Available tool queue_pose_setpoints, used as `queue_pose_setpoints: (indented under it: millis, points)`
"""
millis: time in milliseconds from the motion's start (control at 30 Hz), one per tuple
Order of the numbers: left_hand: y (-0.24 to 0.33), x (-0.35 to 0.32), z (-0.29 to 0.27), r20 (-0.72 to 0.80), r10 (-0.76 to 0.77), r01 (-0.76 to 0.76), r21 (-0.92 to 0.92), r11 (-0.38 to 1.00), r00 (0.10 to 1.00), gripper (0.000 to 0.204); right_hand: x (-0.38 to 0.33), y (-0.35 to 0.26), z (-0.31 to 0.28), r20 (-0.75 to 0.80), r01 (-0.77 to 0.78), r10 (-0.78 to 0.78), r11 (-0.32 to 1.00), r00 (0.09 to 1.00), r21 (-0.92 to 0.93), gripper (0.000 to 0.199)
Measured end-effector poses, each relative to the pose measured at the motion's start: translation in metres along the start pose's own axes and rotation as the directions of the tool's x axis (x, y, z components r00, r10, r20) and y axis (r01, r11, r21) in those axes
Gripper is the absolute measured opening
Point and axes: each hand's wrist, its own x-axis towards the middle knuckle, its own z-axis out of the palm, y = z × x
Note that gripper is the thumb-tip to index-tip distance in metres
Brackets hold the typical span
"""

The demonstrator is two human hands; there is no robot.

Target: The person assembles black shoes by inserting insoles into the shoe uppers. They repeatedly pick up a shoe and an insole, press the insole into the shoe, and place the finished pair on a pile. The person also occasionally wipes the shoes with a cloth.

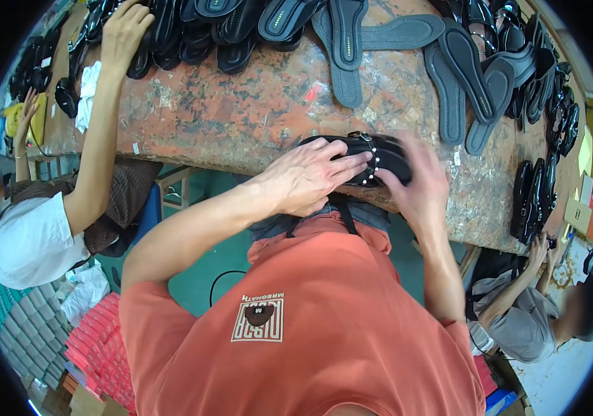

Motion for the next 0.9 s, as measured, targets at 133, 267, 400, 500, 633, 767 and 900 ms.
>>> queue_pose_setpoints:
  millis: [133, 267, 400, 500, 633, 767, 900]
  points:
    - [-0.002, 0.008, 0.013, -0.048, -0.025, 0.027, 0.05, 0.998, 0.999, 0.072, -0.033, 0.005, -0.005, 0.305, -0.63, 0.59, 0.485, 0.748, 0.607, 0.032]
    - [0.0, 0.014, 0.003, 0.102, -0.04, 0.049, -0.088, 0.995, 0.994, 0.053, -0.035, -0.04, 0.051, -0.021, 0.165, -0.171, 0.972, 0.985, -0.168, 0.04]
    - [-0.016, 0.006, 0.002, -0.084, 0.026, -0.043, -0.199, 0.979, 0.996, 0.056, -0.016, -0.021, 0.037, 0.058, 0.083, -0.071, 0.961, 0.996, -0.264, 0.041]
    - [-0.015, -0.001, 0.0, -0.014, 0.083, -0.084, -0.152, 0.985, 0.996, 0.072, -0.017, -0.02, 0.035, 0.169, 0.104, -0.054, 0.947, 0.984, -0.305, 0.04]
    - [-0.024, 0.001, -0.002, 0.002, 0.201, -0.201, -0.035, 0.979, 0.979, 0.078, -0.001, 0.001, 0.011, 0.294, 0.275, -0.251, 0.96, 0.922, -0.043, 0.046]
    - [-0.019, 0.013, -0.023, 0.203, 0.196, -0.199, -0.008, 0.98, 0.959, 0.095, -0.001, 0.041, -0.015, 0.266, 0.269, -0.27, 0.962, 0.925, 0.041, 0.099]
    - [-0.005, 0.068, 0.021, 0.084, 0.285, -0.293, 0.101, 0.951, 0.955, 0.095, 0.0, 0.072, 0.011, 0.251, 0.192, -0.225, 0.97, 0.941, 0.152, 0.122]
